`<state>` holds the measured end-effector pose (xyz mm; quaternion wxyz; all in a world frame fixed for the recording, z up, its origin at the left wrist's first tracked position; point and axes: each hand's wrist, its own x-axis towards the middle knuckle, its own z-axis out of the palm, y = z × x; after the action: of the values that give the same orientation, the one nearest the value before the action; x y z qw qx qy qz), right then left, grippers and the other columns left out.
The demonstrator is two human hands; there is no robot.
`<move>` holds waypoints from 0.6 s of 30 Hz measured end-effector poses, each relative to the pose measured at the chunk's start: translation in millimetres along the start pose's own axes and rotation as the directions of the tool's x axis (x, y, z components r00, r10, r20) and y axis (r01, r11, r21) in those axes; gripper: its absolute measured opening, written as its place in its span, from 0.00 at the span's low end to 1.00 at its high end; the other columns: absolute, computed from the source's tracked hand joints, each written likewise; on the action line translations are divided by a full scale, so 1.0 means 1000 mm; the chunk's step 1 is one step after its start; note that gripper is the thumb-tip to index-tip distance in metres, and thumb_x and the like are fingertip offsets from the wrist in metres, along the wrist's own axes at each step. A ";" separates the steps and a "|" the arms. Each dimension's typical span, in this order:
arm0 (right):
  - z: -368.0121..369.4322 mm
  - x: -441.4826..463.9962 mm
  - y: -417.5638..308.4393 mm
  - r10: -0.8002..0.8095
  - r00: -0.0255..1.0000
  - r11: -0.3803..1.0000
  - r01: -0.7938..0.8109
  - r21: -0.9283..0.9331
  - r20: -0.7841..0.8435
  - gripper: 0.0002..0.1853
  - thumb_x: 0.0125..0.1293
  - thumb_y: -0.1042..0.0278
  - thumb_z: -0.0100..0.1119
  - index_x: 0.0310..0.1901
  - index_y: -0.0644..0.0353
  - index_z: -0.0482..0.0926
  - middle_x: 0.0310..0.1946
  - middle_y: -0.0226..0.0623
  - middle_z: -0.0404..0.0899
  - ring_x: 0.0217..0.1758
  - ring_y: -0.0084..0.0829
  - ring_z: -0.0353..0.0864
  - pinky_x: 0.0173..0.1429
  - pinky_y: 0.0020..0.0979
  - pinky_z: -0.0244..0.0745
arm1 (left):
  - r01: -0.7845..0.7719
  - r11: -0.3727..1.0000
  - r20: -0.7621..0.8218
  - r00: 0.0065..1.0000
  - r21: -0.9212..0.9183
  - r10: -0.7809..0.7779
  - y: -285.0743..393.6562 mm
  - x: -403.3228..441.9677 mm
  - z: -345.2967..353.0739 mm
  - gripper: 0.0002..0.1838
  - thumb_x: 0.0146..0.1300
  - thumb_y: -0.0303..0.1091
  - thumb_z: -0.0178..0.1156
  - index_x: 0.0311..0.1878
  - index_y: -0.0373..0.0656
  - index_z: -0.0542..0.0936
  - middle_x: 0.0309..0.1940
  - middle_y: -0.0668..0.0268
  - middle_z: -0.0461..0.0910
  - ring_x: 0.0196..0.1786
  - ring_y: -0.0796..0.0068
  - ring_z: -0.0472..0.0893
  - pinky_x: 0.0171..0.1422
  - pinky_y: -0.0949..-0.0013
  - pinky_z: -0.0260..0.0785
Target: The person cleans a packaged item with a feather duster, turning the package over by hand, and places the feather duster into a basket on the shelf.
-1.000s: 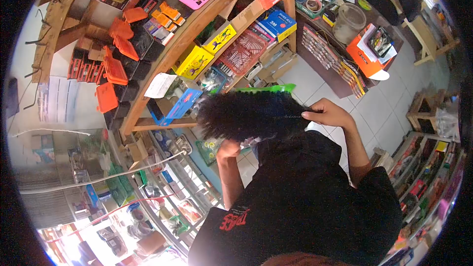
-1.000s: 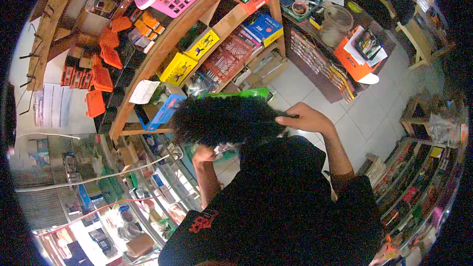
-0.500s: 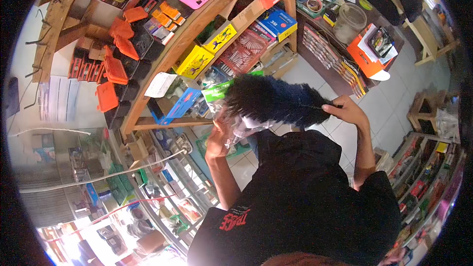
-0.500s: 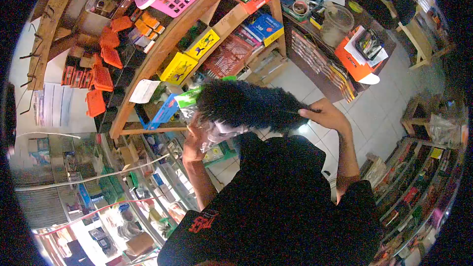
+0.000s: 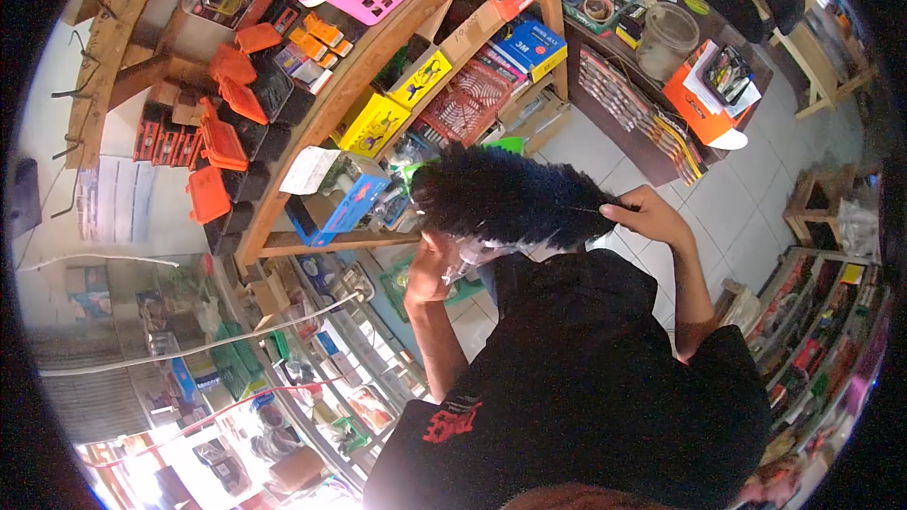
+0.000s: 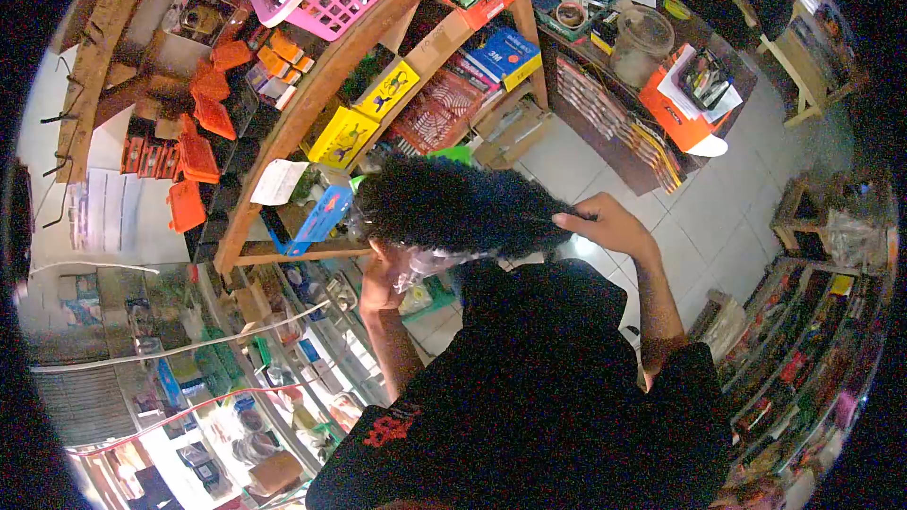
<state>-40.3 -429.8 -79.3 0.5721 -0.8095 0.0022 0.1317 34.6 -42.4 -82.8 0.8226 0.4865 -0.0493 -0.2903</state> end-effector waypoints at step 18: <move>0.051 -0.012 0.006 0.133 0.986 0.983 -0.118 0.142 -0.104 0.27 0.67 0.49 0.60 0.23 0.68 0.77 0.14 0.23 0.69 0.21 0.16 0.64 0.26 0.29 0.63 | -0.391 0.900 -0.243 0.908 -0.193 0.342 0.029 0.016 0.027 0.30 0.74 0.56 0.36 0.75 0.60 0.52 0.68 0.61 0.65 0.68 0.52 0.66 0.65 0.38 0.64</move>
<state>-63.4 -386.6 -98.6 0.6152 -0.7733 0.0945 0.1212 50.8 -60.8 -47.8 0.9154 0.3935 -0.0211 -0.0821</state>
